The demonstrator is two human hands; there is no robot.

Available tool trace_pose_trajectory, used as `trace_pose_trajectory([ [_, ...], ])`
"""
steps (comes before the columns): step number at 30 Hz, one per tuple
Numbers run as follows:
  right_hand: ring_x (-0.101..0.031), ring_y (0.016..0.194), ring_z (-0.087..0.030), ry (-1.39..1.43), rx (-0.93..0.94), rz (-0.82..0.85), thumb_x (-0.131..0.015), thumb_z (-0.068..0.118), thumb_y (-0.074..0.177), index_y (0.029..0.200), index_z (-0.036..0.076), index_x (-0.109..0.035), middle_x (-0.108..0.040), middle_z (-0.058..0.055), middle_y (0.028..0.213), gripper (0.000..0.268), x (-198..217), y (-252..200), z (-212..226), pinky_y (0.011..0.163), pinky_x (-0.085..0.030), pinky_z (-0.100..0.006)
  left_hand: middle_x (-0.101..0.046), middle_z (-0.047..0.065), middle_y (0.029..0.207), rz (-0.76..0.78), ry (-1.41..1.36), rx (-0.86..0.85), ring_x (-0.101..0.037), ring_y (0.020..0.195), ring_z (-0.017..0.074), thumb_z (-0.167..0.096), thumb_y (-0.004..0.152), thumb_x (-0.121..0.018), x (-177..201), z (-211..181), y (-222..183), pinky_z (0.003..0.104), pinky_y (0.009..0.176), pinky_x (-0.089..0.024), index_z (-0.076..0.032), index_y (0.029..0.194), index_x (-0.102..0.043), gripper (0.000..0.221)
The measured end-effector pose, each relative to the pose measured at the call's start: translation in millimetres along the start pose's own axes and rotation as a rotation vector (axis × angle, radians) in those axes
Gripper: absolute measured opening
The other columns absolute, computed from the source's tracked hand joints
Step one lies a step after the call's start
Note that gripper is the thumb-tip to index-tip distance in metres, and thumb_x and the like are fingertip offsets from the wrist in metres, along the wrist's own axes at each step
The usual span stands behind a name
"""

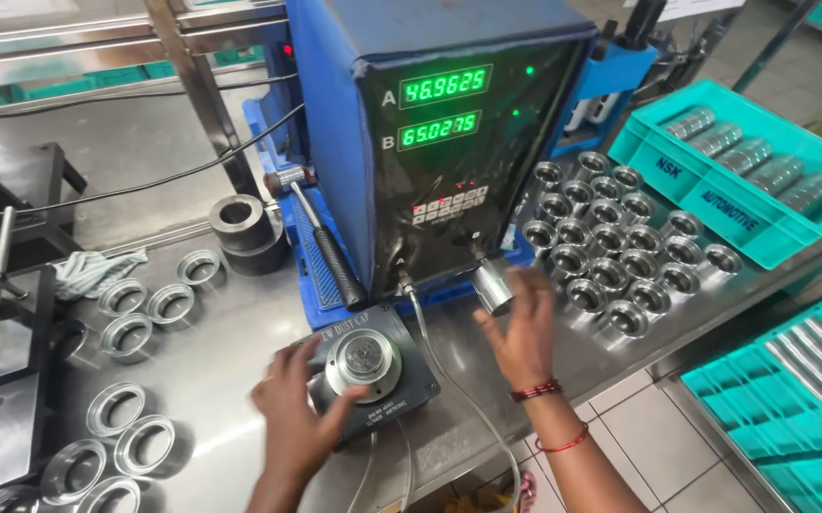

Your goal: Inspecting and testing metal caps using a digital measurement machine at a quality control station.

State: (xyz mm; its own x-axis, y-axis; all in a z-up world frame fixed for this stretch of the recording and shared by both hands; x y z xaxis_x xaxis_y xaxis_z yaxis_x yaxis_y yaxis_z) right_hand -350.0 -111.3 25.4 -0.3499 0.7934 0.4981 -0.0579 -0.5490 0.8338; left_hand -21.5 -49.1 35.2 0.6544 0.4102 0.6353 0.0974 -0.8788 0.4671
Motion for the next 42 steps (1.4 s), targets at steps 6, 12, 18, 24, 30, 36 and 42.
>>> trace_pose_trajectory([
  [6,-0.073,0.061,-0.029,0.63,-0.937,0.378,-0.055,0.055,0.09,0.15,0.006,-0.034,-0.069,-0.009,0.111,0.08,-31.7,-7.9,-48.4,0.055,-0.06,-0.038,-0.053,0.02,0.127,0.113,0.07,-0.056,-0.05,0.118,0.039,-0.064,0.052,-0.089,-28.0,-29.9,38.9,0.056,0.097,-0.029,-0.007,0.139,-0.043,0.114],
  [12,-0.073,0.068,-0.018,0.736,-1.104,0.612,-0.047,0.069,0.09,0.135,0.01,-0.056,-0.073,-0.012,0.094,0.075,-33.4,-10.4,-85.5,0.054,-0.057,-0.031,-0.065,0.01,0.135,0.13,-0.043,-0.105,-0.061,0.125,0.0321,-0.044,0.067,-0.086,-26.0,83.1,38.1,0.051,0.103,-0.042,-0.012,0.139,-0.057,0.084],
  [18,-0.072,0.074,-0.023,0.903,-0.981,0.678,-0.075,0.037,0.088,0.125,-0.001,-0.057,-0.07,-0.011,0.097,0.056,-41.1,-5.2,-72.5,0.061,-0.058,-0.033,-0.057,0.017,0.145,0.171,-0.428,-0.029,-0.06,0.13,0.0359,-0.038,0.073,-0.084,-5.3,4.6,33.5,0.044,0.107,-0.05,-0.008,0.142,-0.051,0.083],
  [24,-0.073,0.084,-0.032,1.202,-1.131,0.723,-0.066,0.024,0.096,0.126,-0.002,-0.06,-0.068,-0.017,0.105,0.04,7.0,-29.5,-63.2,0.071,-0.061,-0.04,-0.059,0.017,0.139,0.363,-0.212,-0.105,-0.046,0.136,0.0416,-0.039,0.061,-0.095,-27.3,-29.2,39.0,0.051,0.119,-0.026,-0.009,0.153,-0.037,0.114],
  [30,-0.06,0.129,-0.035,1.732,-0.849,0.781,-0.077,0.001,0.08,0.137,0.006,-0.043,-0.059,-0.026,0.138,0.066,6.3,-2.5,68.2,0.106,-0.053,-0.047,-0.061,0.017,0.143,0.262,-0.385,-0.218,-0.059,0.132,0.0333,-0.038,0.067,-0.094,5.4,-43.4,60.6,0.051,0.124,-0.024,-0.009,0.149,-0.045,0.1],
  [36,-0.059,0.13,-0.019,1.416,-0.403,0.828,-0.091,0.004,0.07,0.15,0.007,-0.044,-0.061,-0.011,0.14,0.092,-41.1,-4.4,143.7,0.111,-0.048,-0.034,-0.066,0.013,0.126,-0.003,-0.214,0.037,-0.069,0.116,0.0261,-0.035,0.067,-0.091,51.8,15.1,34.4,0.039,0.096,-0.055,-0.01,0.141,-0.054,0.087],
  [42,-0.061,0.129,-0.026,0.837,-0.178,0.825,-0.093,0.018,0.069,0.137,0.008,-0.055,-0.065,-0.012,0.136,0.079,-31.2,-5.3,148.5,0.108,-0.049,-0.039,-0.069,0.011,0.116,0.082,0.151,0.144,-0.067,0.107,0.0296,-0.042,0.064,-0.09,37.0,99.0,-61.2,0.053,0.11,-0.04,-0.011,0.136,-0.059,0.085],
])
Point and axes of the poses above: each hand's wrist, its own y-axis towards the middle knuckle, its own x-axis out of the back of the hand, z = x × y, the point moved 4 cm from there along y, towards the middle knuckle
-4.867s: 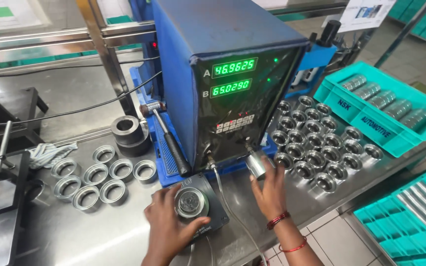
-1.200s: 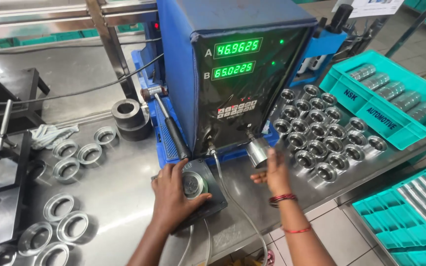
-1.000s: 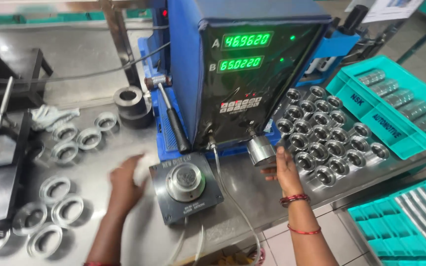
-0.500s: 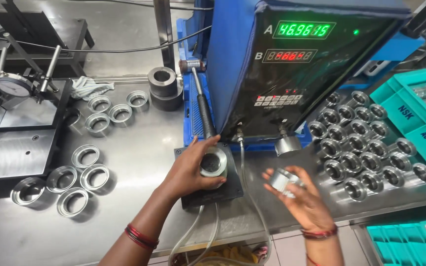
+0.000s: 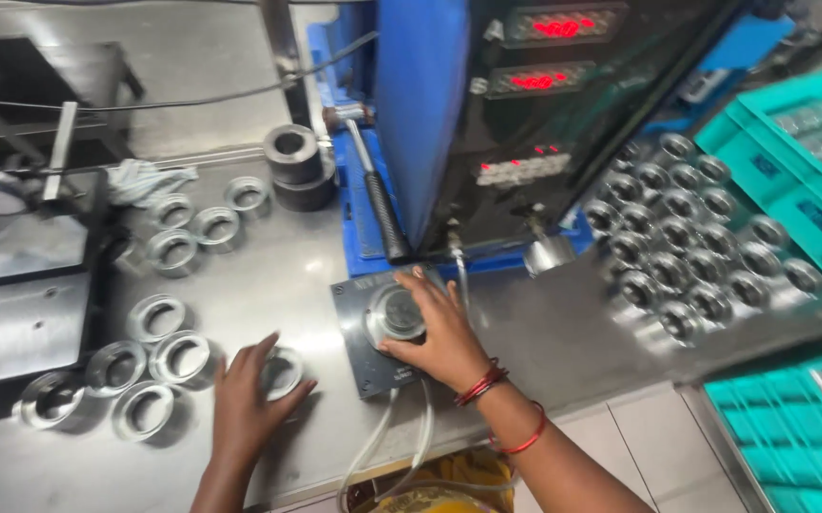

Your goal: Inspecting and testing metal caps using a digital measurement machine at a quality control station.

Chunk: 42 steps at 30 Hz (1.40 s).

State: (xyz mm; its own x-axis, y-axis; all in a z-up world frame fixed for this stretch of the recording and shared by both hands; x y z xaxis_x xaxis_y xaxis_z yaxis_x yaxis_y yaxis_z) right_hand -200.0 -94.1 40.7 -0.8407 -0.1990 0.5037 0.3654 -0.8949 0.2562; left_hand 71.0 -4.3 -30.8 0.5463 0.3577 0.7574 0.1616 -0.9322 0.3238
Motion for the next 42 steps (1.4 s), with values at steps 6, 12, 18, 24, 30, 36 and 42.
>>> trace_pose_trajectory([
  [6,-0.06,0.129,-0.033,-0.328,0.108,-0.298,-0.082,0.026,0.087,0.145,0.017,-0.05,-0.064,-0.014,0.136,0.067,96.1,-56.8,-26.8,0.109,-0.047,-0.043,-0.065,0.004,0.126,0.027,0.311,0.101,-0.057,0.123,0.0276,-0.048,0.064,-0.086,-5.0,26.0,-20.1,0.054,0.113,-0.033,-0.026,0.122,-0.073,0.064],
  [12,-0.064,0.105,-0.044,-0.692,-0.603,-0.506,-0.076,0.032,0.089,0.155,0.01,-0.042,-0.061,-0.028,0.12,0.078,207.4,-109.4,-185.0,0.087,-0.055,-0.052,-0.063,-0.006,0.138,-0.134,0.63,-0.013,-0.053,0.134,0.0235,-0.032,0.076,-0.08,-14.0,-5.9,22.3,0.041,0.12,-0.032,-0.037,0.112,-0.077,0.037],
  [18,-0.065,0.114,-0.04,-0.763,-0.687,-0.412,-0.086,0.042,0.074,0.133,0.017,-0.057,-0.053,-0.023,0.139,0.07,190.3,-120.4,-183.0,0.091,-0.058,-0.049,-0.059,0.013,0.121,-0.05,-0.17,-0.196,-0.051,0.121,0.0351,-0.054,0.057,-0.086,-29.0,-134.9,66.7,0.051,0.098,-0.034,-0.016,0.13,-0.062,0.086],
  [24,-0.067,0.111,-0.037,-0.735,-0.902,-0.339,-0.086,0.049,0.072,0.145,0.017,-0.05,-0.054,-0.018,0.136,0.087,170.7,-112.5,-193.9,0.09,-0.058,-0.046,-0.06,0.011,0.13,0.164,-0.065,-0.211,-0.05,0.126,0.0341,-0.061,0.046,-0.091,-33.9,-128.6,85.5,0.056,0.099,-0.029,-0.017,0.136,-0.058,0.105],
  [30,-0.066,0.106,-0.022,0.474,-0.372,-0.618,-0.085,0.021,0.074,0.143,0.009,-0.045,-0.061,-0.014,0.122,0.08,130.2,-75.7,-153.0,0.085,-0.061,-0.038,-0.065,0.008,0.129,-0.128,-0.102,-0.149,-0.061,0.119,0.0307,-0.041,0.082,-0.078,-10.0,-49.1,78.0,0.044,0.099,-0.043,-0.015,0.136,-0.064,0.061],
  [36,-0.066,0.107,-0.021,-0.008,-0.095,-0.827,-0.089,0.017,0.077,0.138,-0.001,-0.041,-0.056,-0.014,0.123,0.08,118.3,-48.4,-109.2,0.089,-0.057,-0.033,-0.07,0.008,0.12,-0.143,-0.028,-0.075,-0.067,0.102,0.0263,-0.029,0.089,-0.076,13.4,-37.5,62.0,0.044,0.092,-0.049,-0.014,0.126,-0.071,0.04],
  [42,-0.063,0.107,-0.023,-0.127,-0.144,-0.89,-0.091,0.027,0.077,0.137,0.0,-0.043,-0.056,-0.015,0.122,0.082,113.0,-49.6,-113.8,0.091,-0.055,-0.036,-0.07,0.007,0.115,-0.16,-0.037,-0.05,-0.069,0.106,0.0267,-0.027,0.092,-0.074,23.2,-17.8,42.4,0.04,0.087,-0.052,-0.013,0.117,-0.075,0.029],
])
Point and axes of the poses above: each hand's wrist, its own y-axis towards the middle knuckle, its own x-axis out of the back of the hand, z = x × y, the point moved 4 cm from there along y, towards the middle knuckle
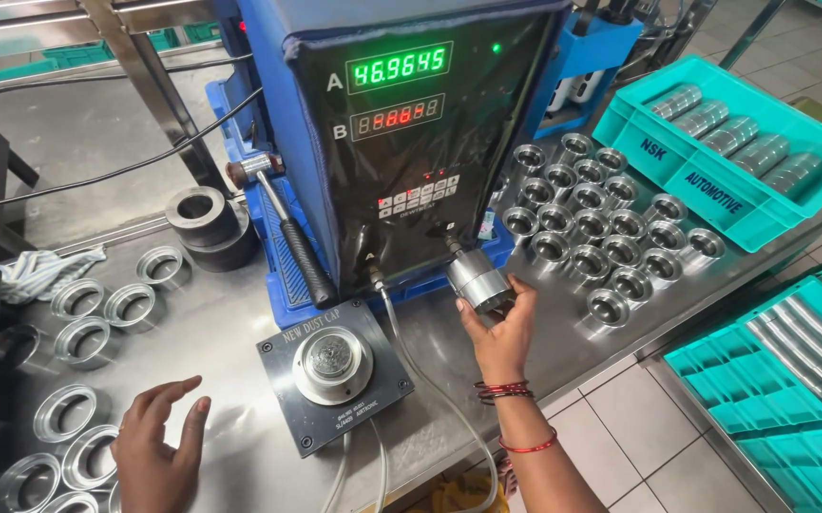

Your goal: Inspecting and testing metal caps using a digital measurement machine at a quality control station.

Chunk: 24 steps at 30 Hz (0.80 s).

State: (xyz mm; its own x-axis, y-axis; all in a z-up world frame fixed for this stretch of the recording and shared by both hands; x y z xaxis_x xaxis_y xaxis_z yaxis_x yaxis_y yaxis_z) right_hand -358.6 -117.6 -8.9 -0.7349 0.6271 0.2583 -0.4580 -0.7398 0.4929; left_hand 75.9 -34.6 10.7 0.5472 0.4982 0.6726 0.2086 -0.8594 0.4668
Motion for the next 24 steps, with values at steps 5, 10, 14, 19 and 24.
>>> trace_pose_trajectory([
  [5,-0.064,0.106,-0.022,0.005,-0.007,-0.002,-0.09,0.03,0.077,0.137,0.0,-0.042,-0.055,-0.015,0.122,0.082,-1.3,-1.6,2.0,0.089,-0.057,-0.035,-0.072,0.008,0.113,0.036,-0.036,0.089,-0.071,0.104,0.0259,-0.028,0.092,-0.074,1.8,11.7,-4.0,0.039,0.084,-0.054,-0.013,0.113,-0.077,0.025],
  [10,-0.064,0.108,-0.021,0.091,-0.03,0.02,-0.089,0.028,0.08,0.138,0.0,-0.04,-0.052,-0.015,0.123,0.081,-7.3,1.9,-5.6,0.088,-0.061,-0.033,-0.072,0.008,0.111,0.055,-0.069,0.087,-0.072,0.104,0.0257,-0.026,0.092,-0.074,-0.8,6.0,-0.7,0.039,0.085,-0.054,-0.013,0.11,-0.078,0.022],
  [14,-0.068,0.106,-0.022,0.221,-0.148,0.093,-0.083,0.04,0.086,0.142,-0.001,-0.036,-0.06,-0.018,0.124,0.084,-9.5,15.1,-18.6,0.086,-0.062,-0.035,-0.072,0.009,0.107,0.03,-0.111,-0.01,-0.072,0.099,0.0259,-0.022,0.09,-0.075,-7.2,-4.8,6.7,0.038,0.084,-0.055,-0.011,0.108,-0.077,0.021],
  [19,-0.065,0.088,-0.04,0.549,-0.995,0.278,-0.047,0.074,0.085,0.159,0.011,-0.016,-0.06,-0.038,0.119,0.102,-9.5,12.2,-46.9,0.072,-0.057,-0.044,-0.068,0.011,0.112,0.061,-0.193,-0.07,-0.066,0.098,0.0273,-0.027,0.081,-0.077,-38.1,-53.3,13.1,0.042,0.091,-0.047,-0.012,0.119,-0.072,0.041],
  [24,-0.071,0.102,-0.04,-0.268,-0.102,0.154,-0.044,0.067,0.098,0.161,0.012,-0.033,-0.053,-0.03,0.137,0.084,-1.3,11.6,-10.5,0.08,-0.06,-0.04,-0.057,0.015,0.123,0.165,-0.183,-0.124,-0.054,0.114,0.0326,-0.056,0.062,-0.086,-55.7,-129.3,34.2,0.051,0.102,-0.03,-0.011,0.138,-0.056,0.093],
])
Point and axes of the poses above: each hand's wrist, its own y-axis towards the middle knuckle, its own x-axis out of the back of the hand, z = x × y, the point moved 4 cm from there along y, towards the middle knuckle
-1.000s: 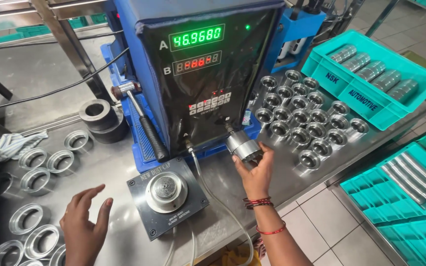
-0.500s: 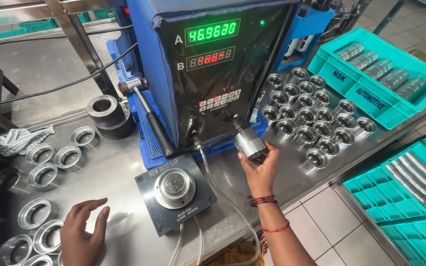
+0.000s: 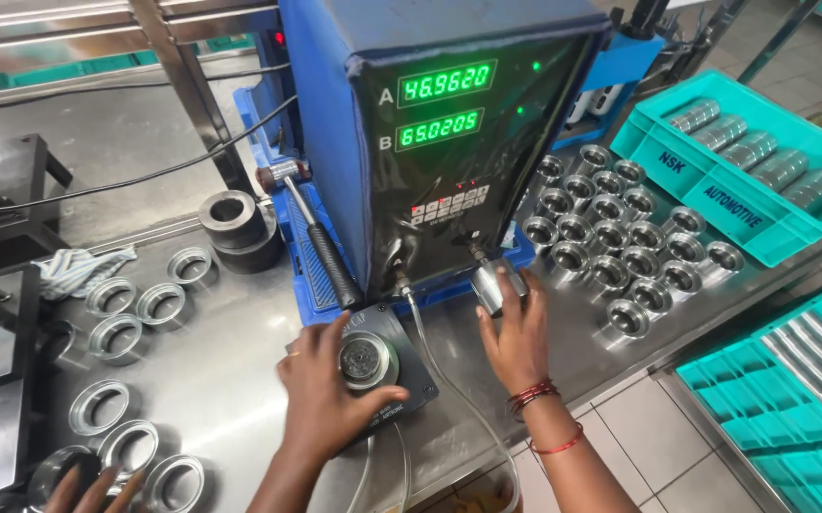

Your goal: Inspecting and testing metal caps using a digital measurement machine at a quality control station.

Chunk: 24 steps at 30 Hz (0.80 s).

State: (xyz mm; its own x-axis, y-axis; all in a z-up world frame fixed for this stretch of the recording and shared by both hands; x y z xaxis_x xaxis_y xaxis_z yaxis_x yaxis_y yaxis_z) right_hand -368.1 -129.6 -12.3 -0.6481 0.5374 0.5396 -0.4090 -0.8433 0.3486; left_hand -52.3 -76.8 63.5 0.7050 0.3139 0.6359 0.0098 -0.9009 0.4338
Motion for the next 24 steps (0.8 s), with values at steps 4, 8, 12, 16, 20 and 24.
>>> trace_pose_trajectory([
  [4,-0.071,0.097,-0.042,0.084,0.004,0.048,-0.047,0.063,0.097,0.153,0.013,-0.039,-0.051,-0.02,0.144,0.075,6.9,18.5,-10.4,0.076,-0.06,-0.043,-0.053,0.019,0.123,0.132,0.06,-0.069,-0.049,0.118,0.0391,-0.061,0.048,-0.093,-9.8,2.4,15.3,0.054,0.097,-0.031,-0.01,0.142,-0.047,0.116],
  [8,-0.075,0.085,-0.032,0.627,-0.676,0.556,-0.035,0.076,0.094,0.134,-0.007,-0.056,-0.072,-0.027,0.114,0.095,-3.7,22.8,-63.4,0.065,-0.062,-0.038,-0.066,0.009,0.131,0.038,0.0,-0.158,-0.058,0.124,0.032,-0.033,0.058,-0.087,1.9,90.7,1.5,0.051,0.102,-0.035,-0.013,0.138,-0.056,0.088],
  [12,-0.07,0.083,-0.019,0.613,-0.301,0.411,-0.055,0.063,0.091,0.142,0.005,-0.049,-0.067,-0.011,0.108,0.078,-0.6,29.8,-17.7,0.064,-0.058,-0.027,-0.067,0.009,0.134,-0.165,0.172,0.389,-0.066,0.117,0.0298,-0.019,0.09,-0.078,41.8,101.2,-21.4,0.042,0.096,-0.049,-0.015,0.137,-0.064,0.05],
  [16,-0.068,0.085,-0.021,0.703,-0.359,0.409,-0.073,0.04,0.088,0.13,-0.003,-0.053,-0.067,-0.014,0.109,0.064,7.5,22.1,-16.0,0.066,-0.057,-0.032,-0.058,0.02,0.14,-0.091,-0.137,-0.01,-0.057,0.13,0.0373,-0.025,0.07,-0.089,15.9,30.8,-23.8,0.044,0.107,-0.045,-0.004,0.142,-0.051,0.084],
  [20,-0.07,0.093,-0.029,1.066,-0.509,0.64,-0.068,0.029,0.101,0.121,-0.01,-0.058,-0.065,-0.024,0.111,0.045,36.9,-17.0,-19.3,0.081,-0.061,-0.038,-0.057,0.022,0.139,0.077,-0.118,0.016,-0.052,0.131,0.0402,-0.035,0.057,-0.097,-22.9,4.1,-12.1,0.051,0.116,-0.03,-0.004,0.154,-0.03,0.122],
  [24,-0.072,0.106,-0.034,1.226,-0.688,0.719,-0.067,0.019,0.087,0.121,-0.001,-0.056,-0.066,-0.027,0.118,0.04,41.3,-40.6,35.7,0.092,-0.061,-0.043,-0.064,0.016,0.131,0.102,-0.094,0.093,-0.058,0.128,0.0357,-0.033,0.059,-0.096,-16.4,-1.4,-4.3,0.054,0.124,-0.019,-0.008,0.157,-0.024,0.125],
])
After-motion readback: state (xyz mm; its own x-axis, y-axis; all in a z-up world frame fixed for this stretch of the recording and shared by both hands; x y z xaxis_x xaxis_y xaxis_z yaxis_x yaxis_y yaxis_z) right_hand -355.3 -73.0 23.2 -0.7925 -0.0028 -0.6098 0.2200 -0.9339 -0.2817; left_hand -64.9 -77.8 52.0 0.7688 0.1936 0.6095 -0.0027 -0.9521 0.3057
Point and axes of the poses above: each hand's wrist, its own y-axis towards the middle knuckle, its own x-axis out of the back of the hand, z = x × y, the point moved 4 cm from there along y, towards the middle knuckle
